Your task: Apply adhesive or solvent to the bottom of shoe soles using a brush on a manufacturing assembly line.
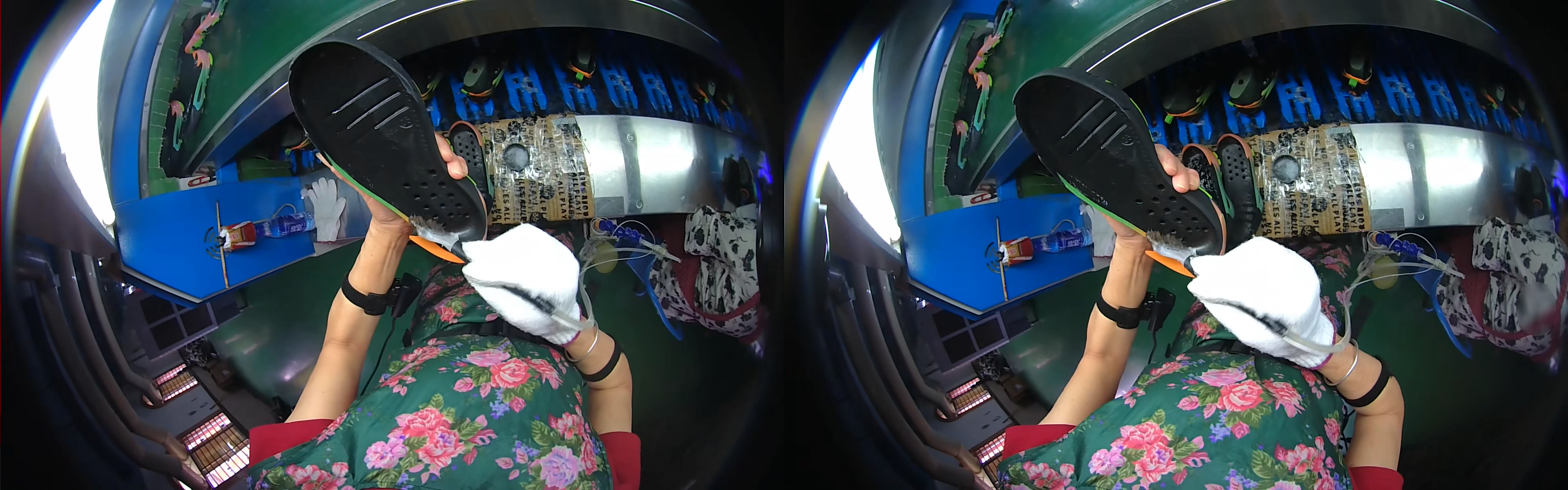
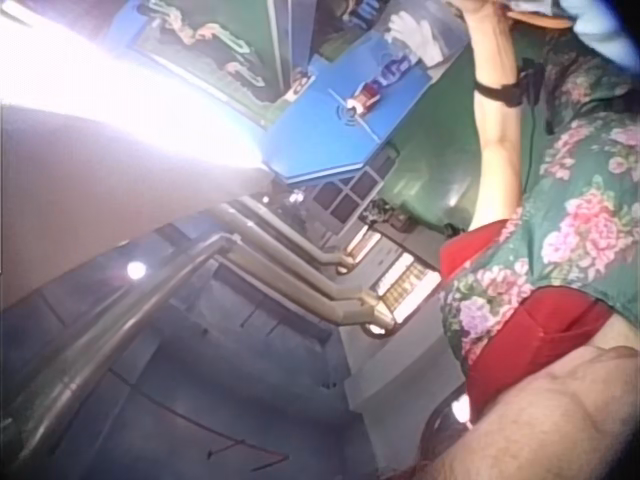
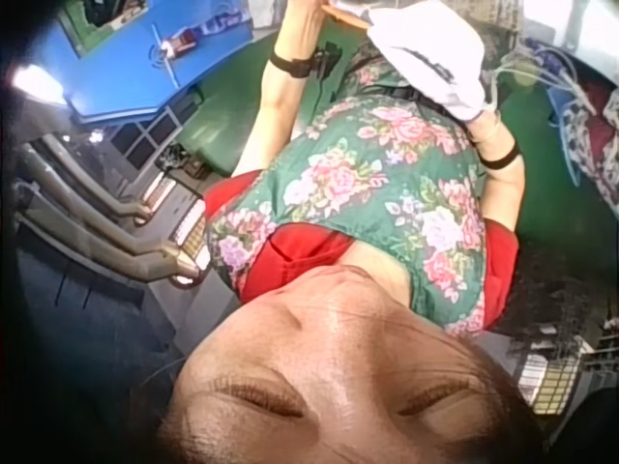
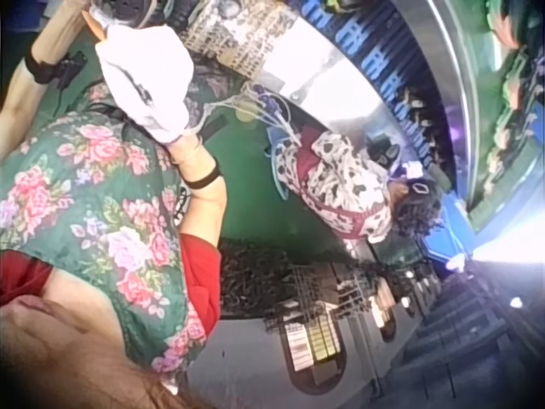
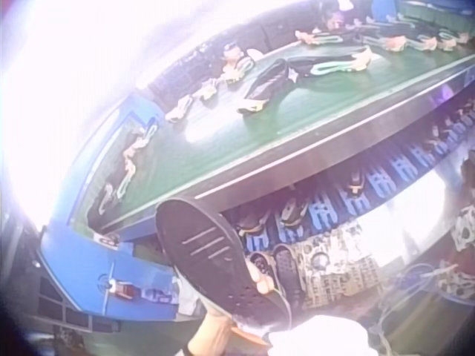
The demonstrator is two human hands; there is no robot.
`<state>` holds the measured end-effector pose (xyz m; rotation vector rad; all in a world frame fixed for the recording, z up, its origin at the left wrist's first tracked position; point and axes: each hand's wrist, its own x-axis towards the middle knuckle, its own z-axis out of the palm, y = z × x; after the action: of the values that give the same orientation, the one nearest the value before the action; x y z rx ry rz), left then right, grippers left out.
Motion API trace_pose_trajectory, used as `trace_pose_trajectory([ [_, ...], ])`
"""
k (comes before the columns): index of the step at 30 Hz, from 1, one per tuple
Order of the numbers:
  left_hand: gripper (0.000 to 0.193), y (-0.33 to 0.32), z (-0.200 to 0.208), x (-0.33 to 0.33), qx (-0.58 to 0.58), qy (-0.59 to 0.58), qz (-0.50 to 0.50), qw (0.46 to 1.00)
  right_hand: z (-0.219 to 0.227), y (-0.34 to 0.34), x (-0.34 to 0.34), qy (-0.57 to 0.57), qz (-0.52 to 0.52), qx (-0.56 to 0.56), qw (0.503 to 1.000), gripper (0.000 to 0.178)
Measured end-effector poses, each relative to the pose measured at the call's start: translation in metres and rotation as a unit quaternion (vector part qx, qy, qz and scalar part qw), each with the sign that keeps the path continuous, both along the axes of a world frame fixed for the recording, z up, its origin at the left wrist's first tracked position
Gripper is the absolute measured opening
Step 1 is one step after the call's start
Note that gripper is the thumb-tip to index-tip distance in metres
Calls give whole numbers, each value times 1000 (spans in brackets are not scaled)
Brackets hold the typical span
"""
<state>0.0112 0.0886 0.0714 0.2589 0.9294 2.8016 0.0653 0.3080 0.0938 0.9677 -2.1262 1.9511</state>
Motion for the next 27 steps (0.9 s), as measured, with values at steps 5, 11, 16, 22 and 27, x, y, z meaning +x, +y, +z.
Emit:
trace_pose_trajectory([
  [5,68,-1,4,-6,-19,15,-20,1000,-5,3,-1,-68,-60,-20,996,21],
  [11,68,0,11,-7,-58,16,-8,998,-5,3,0,-56,-17,-20,998,19],
  [16,66,-2,12,-10,-59,20,-16,998,-4,5,-3,-39,-25,-14,999,18],
  [22,67,-4,12,-16,-77,42,-37,995,-5,8,-2,-28,-7,-31,999,27],
  [27,68,-4,10,-16,-75,30,-20,997,-4,3,8,83,-6,23,996,43],
])
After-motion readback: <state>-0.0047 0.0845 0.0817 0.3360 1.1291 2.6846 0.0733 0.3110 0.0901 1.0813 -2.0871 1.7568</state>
